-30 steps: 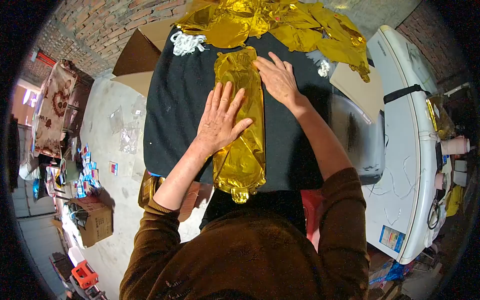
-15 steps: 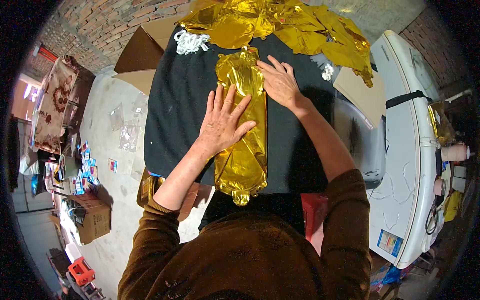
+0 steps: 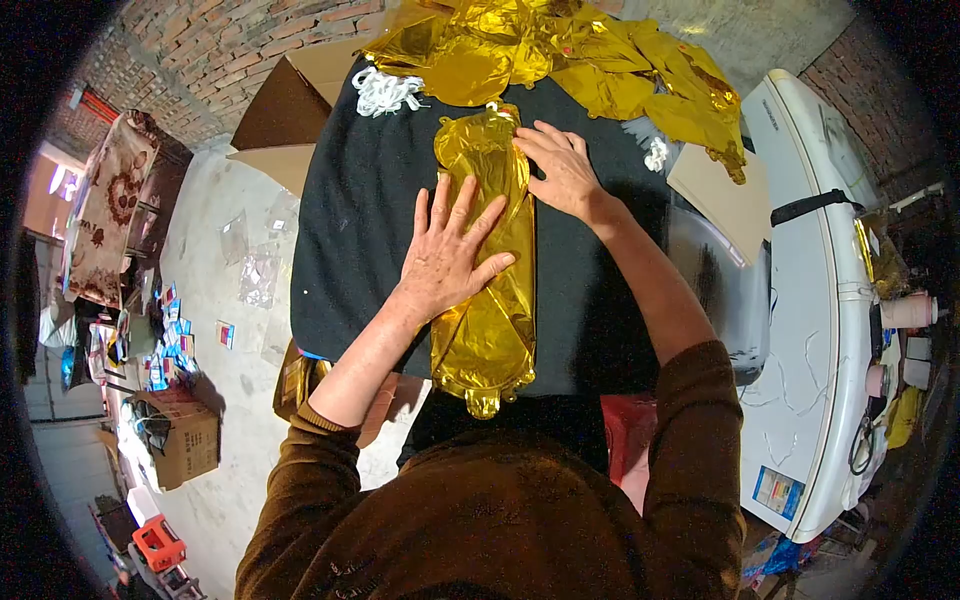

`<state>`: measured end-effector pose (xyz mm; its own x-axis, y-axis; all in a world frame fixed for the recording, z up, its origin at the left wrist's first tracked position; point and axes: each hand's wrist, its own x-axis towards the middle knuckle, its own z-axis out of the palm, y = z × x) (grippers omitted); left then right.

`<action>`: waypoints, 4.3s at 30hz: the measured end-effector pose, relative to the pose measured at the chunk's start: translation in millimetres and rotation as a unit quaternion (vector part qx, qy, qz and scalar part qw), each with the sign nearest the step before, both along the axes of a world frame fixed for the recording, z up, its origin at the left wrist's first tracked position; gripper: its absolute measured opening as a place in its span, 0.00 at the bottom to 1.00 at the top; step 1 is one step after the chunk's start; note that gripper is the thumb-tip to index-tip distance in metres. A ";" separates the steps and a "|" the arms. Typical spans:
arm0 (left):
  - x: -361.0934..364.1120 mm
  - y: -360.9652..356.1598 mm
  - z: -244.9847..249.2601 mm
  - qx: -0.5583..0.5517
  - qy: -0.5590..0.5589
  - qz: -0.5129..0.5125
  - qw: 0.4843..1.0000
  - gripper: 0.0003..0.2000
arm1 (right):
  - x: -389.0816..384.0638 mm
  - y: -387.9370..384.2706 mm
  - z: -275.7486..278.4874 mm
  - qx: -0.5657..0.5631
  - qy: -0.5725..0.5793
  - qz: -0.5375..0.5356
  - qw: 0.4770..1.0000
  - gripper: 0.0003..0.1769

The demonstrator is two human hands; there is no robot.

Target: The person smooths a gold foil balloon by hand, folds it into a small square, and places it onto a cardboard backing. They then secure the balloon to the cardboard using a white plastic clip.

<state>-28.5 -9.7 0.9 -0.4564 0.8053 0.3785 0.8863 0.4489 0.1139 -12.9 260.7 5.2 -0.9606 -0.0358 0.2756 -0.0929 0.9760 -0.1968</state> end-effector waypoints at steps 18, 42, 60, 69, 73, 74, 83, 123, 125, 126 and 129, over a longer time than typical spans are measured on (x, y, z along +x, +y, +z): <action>0.1 -0.2 2.3 -0.021 -0.027 0.002 0.999 0.38 | -8.9 -47.5 23.2 0.082 0.027 0.100 0.991 0.31; 23.1 -45.2 4.8 -0.065 -0.004 0.018 0.998 0.37 | -19.4 -48.2 -20.6 0.136 -0.023 0.073 0.988 0.33; 74.3 -35.7 38.9 0.020 -0.171 -0.084 0.981 0.33 | -21.2 -55.9 -19.4 0.135 -0.047 0.037 0.989 0.33; 84.1 -35.0 19.5 -0.137 -0.059 -0.124 0.981 0.35 | -16.9 -60.6 -7.2 0.130 -0.076 0.044 0.988 0.32; 97.6 -47.4 27.3 -0.140 -0.103 -0.138 0.975 0.36 | -17.8 -60.7 -5.9 0.113 -0.082 0.043 0.989 0.33; 103.1 -48.1 31.6 -0.136 -0.106 -0.137 0.976 0.37 | -17.7 -60.7 -6.3 0.116 -0.086 0.041 0.989 0.33; 115.0 -12.4 33.8 -0.067 -0.051 -0.041 0.996 0.40 | -16.6 -63.5 -8.0 0.084 -0.090 0.011 0.992 0.33; 35.0 -16.1 -1.1 0.010 -0.009 -0.010 1.000 0.27 | -10.4 -26.5 36.6 0.048 -0.016 0.105 0.993 0.11; 30.0 -20.5 0.2 -0.001 -0.007 -0.035 0.999 0.27 | -8.4 -25.8 43.7 0.031 -0.076 0.094 0.992 0.12; 27.7 -23.5 1.4 -0.004 -0.010 -0.045 0.999 0.27 | -6.8 -25.5 48.1 0.028 -0.112 0.081 0.990 0.14; 28.1 -31.3 4.6 -0.011 -0.022 -0.074 0.997 0.26 | 2.4 -26.4 59.5 -0.054 -0.193 0.021 0.980 0.17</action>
